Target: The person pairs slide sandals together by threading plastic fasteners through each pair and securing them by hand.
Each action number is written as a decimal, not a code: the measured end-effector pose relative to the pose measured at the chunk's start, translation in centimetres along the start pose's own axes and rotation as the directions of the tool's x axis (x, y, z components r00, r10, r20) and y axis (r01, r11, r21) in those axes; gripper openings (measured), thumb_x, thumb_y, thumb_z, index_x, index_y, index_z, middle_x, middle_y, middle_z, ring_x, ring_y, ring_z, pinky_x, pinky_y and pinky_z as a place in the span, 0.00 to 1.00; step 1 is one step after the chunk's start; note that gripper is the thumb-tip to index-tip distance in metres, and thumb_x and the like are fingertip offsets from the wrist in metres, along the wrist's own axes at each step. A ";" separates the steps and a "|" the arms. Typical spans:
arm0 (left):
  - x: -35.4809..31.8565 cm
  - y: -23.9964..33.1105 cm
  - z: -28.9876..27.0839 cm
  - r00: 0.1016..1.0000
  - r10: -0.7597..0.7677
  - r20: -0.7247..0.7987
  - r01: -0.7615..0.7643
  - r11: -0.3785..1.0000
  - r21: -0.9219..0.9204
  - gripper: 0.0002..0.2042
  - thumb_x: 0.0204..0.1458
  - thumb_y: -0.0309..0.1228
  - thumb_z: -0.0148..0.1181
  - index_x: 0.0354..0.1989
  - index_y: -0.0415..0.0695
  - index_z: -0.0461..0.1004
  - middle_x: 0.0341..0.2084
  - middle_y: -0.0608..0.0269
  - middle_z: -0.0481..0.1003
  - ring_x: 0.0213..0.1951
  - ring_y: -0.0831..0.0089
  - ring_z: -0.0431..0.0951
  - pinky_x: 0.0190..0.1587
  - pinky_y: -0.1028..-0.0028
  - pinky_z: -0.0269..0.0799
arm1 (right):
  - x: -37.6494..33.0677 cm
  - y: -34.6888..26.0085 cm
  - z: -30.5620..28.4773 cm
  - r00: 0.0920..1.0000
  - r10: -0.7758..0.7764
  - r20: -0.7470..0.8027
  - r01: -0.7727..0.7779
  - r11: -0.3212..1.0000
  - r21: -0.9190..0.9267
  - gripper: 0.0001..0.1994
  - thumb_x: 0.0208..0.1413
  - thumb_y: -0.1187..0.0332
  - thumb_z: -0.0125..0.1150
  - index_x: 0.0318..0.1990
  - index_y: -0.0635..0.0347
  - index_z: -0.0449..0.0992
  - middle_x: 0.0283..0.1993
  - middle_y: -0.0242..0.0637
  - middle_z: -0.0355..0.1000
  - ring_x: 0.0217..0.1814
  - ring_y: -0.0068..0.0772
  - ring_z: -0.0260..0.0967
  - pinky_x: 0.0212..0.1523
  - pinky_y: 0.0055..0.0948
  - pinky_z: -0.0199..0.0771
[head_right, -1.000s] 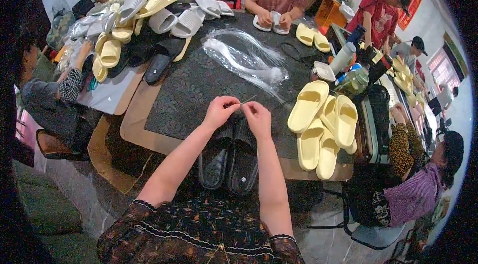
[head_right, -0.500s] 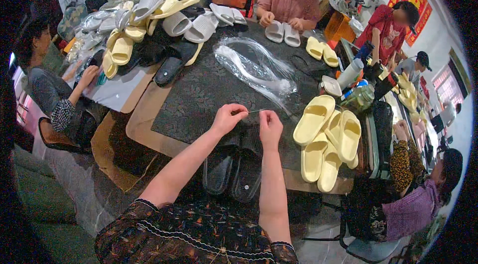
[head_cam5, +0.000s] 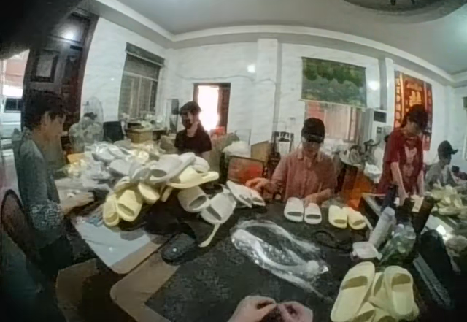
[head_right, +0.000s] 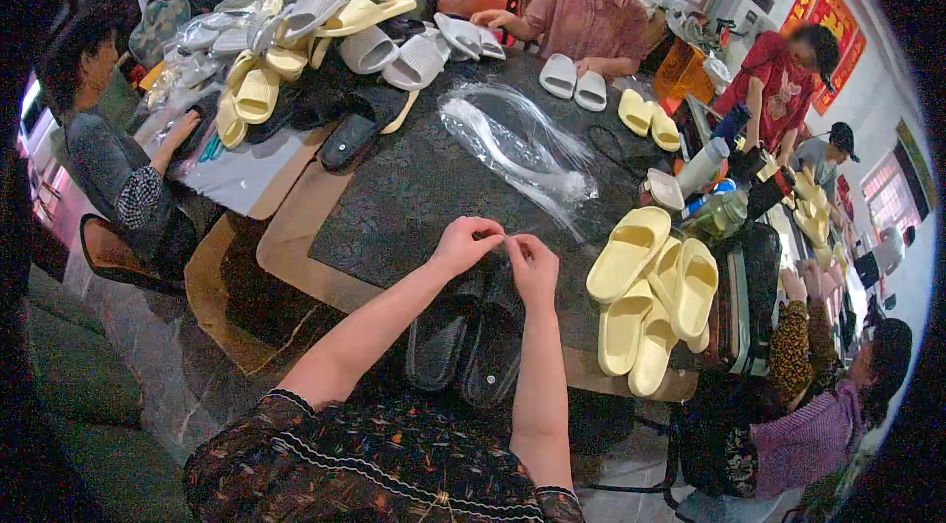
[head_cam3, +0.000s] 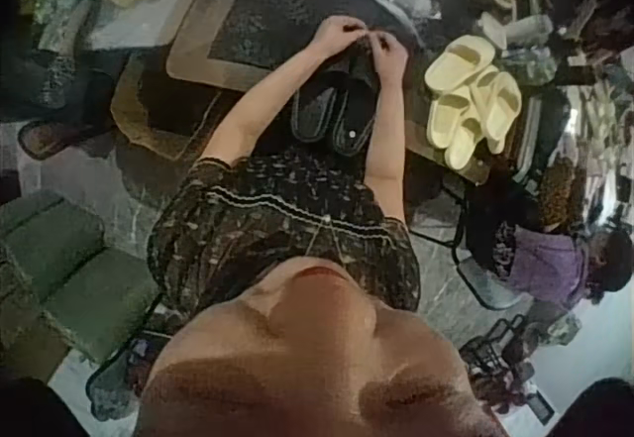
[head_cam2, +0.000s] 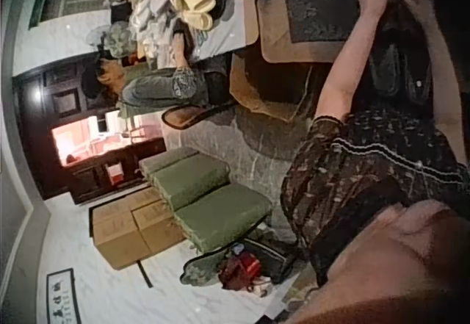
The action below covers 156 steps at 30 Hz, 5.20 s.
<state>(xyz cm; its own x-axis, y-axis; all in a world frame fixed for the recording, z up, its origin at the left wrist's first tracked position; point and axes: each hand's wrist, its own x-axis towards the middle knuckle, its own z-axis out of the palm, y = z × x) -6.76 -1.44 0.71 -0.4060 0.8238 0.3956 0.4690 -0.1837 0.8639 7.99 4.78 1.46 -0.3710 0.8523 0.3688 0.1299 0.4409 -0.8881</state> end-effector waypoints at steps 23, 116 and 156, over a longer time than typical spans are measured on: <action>-0.3 1.1 -0.2 1.000 0.010 -0.021 -0.009 0.998 0.054 0.07 0.45 0.33 0.60 0.27 0.43 0.77 0.21 0.59 0.76 0.25 0.63 0.72 0.35 0.67 0.68 | 0.0 -0.3 -0.3 0.991 0.028 -0.127 -0.027 1.000 0.010 0.07 0.56 0.69 0.60 0.34 0.65 0.76 0.24 0.27 0.69 0.27 0.14 0.61 0.29 0.18 0.63; -2.7 6.5 -8.1 0.972 0.140 0.190 -0.210 0.882 0.423 0.11 0.47 0.37 0.64 0.28 0.42 0.76 0.26 0.58 0.73 0.33 0.60 0.75 0.37 0.64 0.70 | -0.9 -3.9 -3.4 0.953 0.258 0.160 -0.092 0.746 -0.659 0.17 0.50 0.52 0.61 0.30 0.58 0.81 0.28 0.42 0.76 0.32 0.41 0.75 0.36 0.36 0.74; 0.9 -0.8 -1.0 0.997 -0.054 0.047 0.063 0.975 -0.211 0.08 0.50 0.29 0.62 0.34 0.37 0.77 0.25 0.65 0.78 0.29 0.81 0.74 0.34 0.78 0.70 | -0.1 0.4 1.5 1.000 0.023 -0.003 -0.022 0.988 0.152 0.06 0.53 0.71 0.62 0.33 0.64 0.75 0.24 0.27 0.71 0.26 0.15 0.63 0.29 0.19 0.65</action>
<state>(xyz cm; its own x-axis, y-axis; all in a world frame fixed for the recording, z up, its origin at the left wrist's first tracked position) -8.30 -1.12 0.64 -0.3934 0.8570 0.3328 0.2660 -0.2404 0.9335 6.73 4.49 0.66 -0.3651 0.8629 0.3495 -0.0036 0.3741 -0.9274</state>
